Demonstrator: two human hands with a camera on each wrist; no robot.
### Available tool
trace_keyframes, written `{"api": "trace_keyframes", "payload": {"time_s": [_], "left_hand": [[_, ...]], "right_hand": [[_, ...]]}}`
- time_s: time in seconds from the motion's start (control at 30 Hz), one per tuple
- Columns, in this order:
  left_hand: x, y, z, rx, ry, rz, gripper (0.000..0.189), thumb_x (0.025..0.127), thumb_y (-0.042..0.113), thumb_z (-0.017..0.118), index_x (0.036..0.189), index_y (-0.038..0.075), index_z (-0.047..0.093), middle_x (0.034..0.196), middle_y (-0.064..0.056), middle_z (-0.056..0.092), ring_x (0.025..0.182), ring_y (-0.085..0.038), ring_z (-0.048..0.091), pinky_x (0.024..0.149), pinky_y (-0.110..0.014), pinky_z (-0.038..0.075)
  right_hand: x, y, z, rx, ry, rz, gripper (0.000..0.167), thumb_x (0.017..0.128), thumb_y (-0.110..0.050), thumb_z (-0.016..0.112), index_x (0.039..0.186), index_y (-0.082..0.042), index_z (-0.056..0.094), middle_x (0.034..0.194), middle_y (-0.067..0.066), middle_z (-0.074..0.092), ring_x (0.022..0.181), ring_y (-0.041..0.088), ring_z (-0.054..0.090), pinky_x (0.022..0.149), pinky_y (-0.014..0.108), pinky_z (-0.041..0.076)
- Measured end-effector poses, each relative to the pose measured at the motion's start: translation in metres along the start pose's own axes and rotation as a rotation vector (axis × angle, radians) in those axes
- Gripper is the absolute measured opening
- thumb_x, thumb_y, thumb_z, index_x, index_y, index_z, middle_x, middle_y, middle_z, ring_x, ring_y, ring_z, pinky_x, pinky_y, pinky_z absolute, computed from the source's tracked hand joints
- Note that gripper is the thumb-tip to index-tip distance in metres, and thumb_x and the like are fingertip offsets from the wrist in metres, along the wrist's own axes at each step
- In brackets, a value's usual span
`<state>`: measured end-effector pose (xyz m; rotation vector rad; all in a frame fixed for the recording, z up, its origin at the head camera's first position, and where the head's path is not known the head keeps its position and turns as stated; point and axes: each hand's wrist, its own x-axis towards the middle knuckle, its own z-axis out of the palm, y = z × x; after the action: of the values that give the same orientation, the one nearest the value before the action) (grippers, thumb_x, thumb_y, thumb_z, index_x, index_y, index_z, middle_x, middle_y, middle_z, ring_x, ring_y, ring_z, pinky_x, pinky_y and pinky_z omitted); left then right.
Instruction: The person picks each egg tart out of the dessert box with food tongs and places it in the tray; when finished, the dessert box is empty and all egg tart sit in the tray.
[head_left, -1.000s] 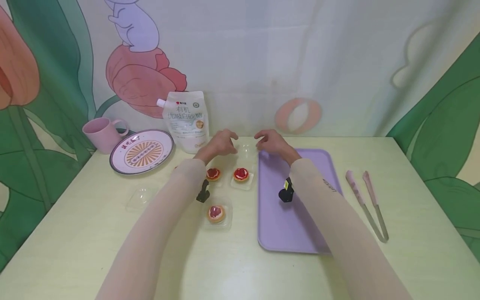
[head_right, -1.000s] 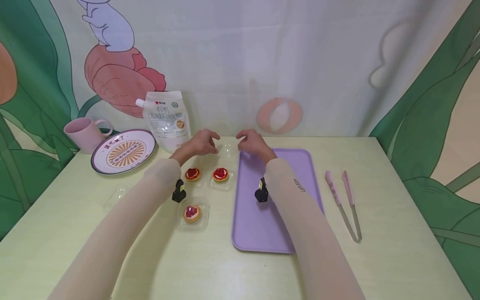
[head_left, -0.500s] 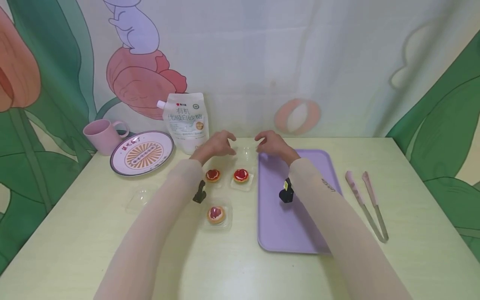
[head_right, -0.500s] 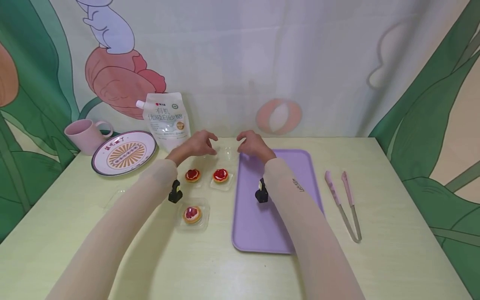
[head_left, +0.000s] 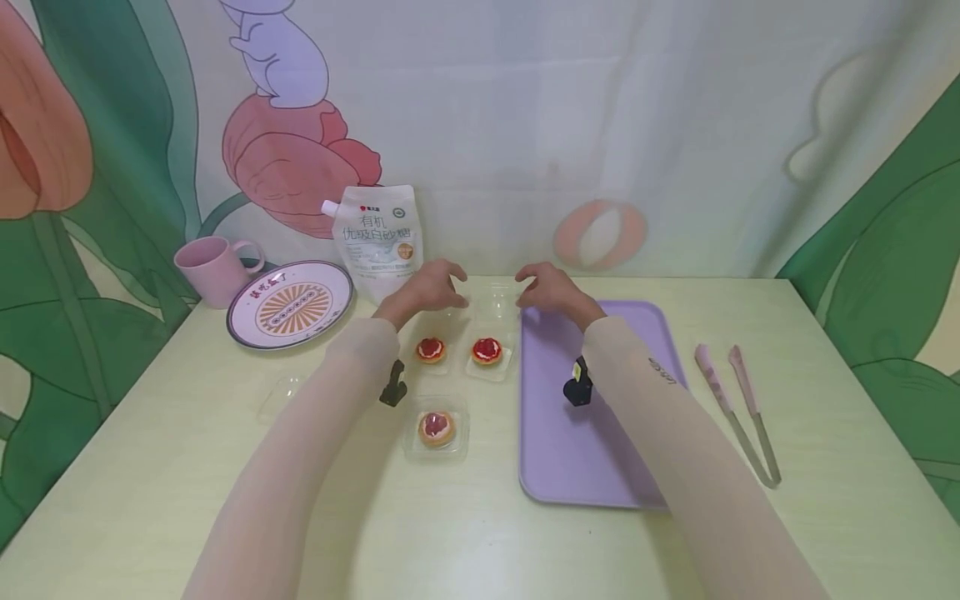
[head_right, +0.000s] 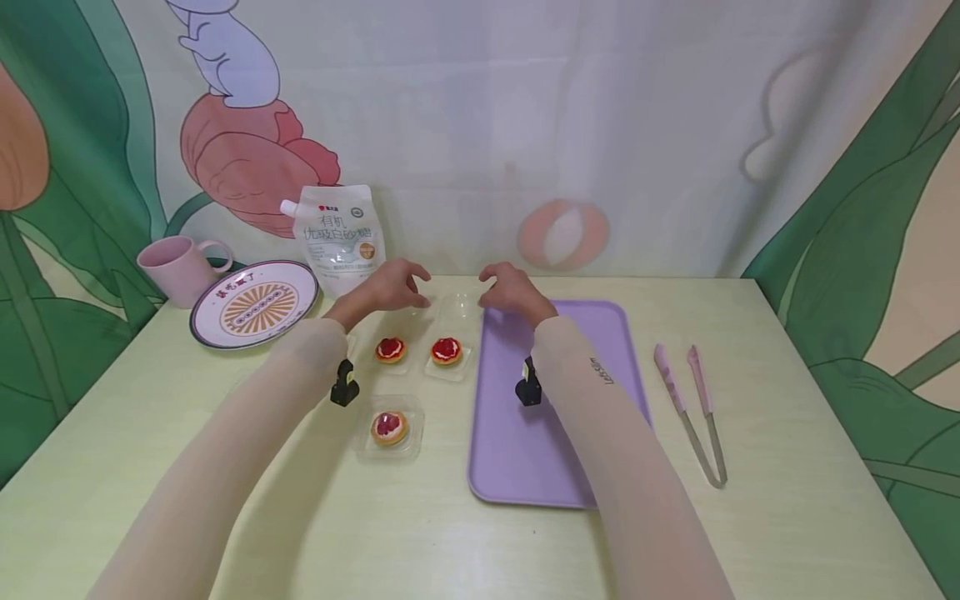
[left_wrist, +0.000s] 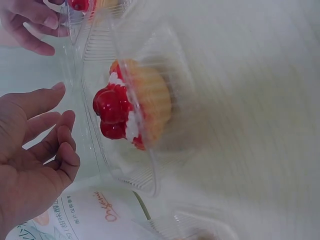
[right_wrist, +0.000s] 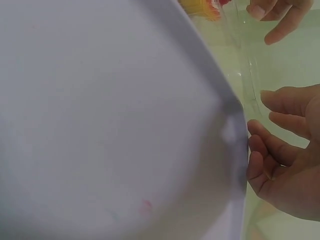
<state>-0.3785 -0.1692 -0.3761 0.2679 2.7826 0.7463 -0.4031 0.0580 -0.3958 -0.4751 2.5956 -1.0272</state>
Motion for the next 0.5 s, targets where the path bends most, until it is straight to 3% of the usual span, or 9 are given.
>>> {"api": "trace_keyframes", "payload": {"time_s": [0.2,0.5], "left_hand": [[-0.004,0.001,-0.003,0.001,0.017,0.021,0.053,0.092,0.017,0.07,0.139,-0.001,0.054,0.124,-0.021,0.064,0.105,-0.032,0.063,0.09,-0.039,0.054],[-0.026,0.006,-0.015,-0.035,0.136,0.129,0.046,0.092,0.018,0.07,0.132,0.0,0.059,0.113,-0.022,0.066,0.097,-0.03,0.061,0.084,-0.04,0.052]], "right_hand": [[-0.002,-0.002,-0.003,-0.032,0.002,-0.005,0.057,0.089,-0.01,0.066,0.142,0.0,0.048,0.13,0.026,0.063,0.12,0.037,0.062,0.104,0.045,0.048],[-0.009,-0.008,-0.011,-0.105,0.074,-0.059,0.062,0.091,-0.013,0.065,0.147,0.001,0.041,0.135,0.029,0.057,0.126,0.039,0.055,0.106,0.048,0.046]]}}
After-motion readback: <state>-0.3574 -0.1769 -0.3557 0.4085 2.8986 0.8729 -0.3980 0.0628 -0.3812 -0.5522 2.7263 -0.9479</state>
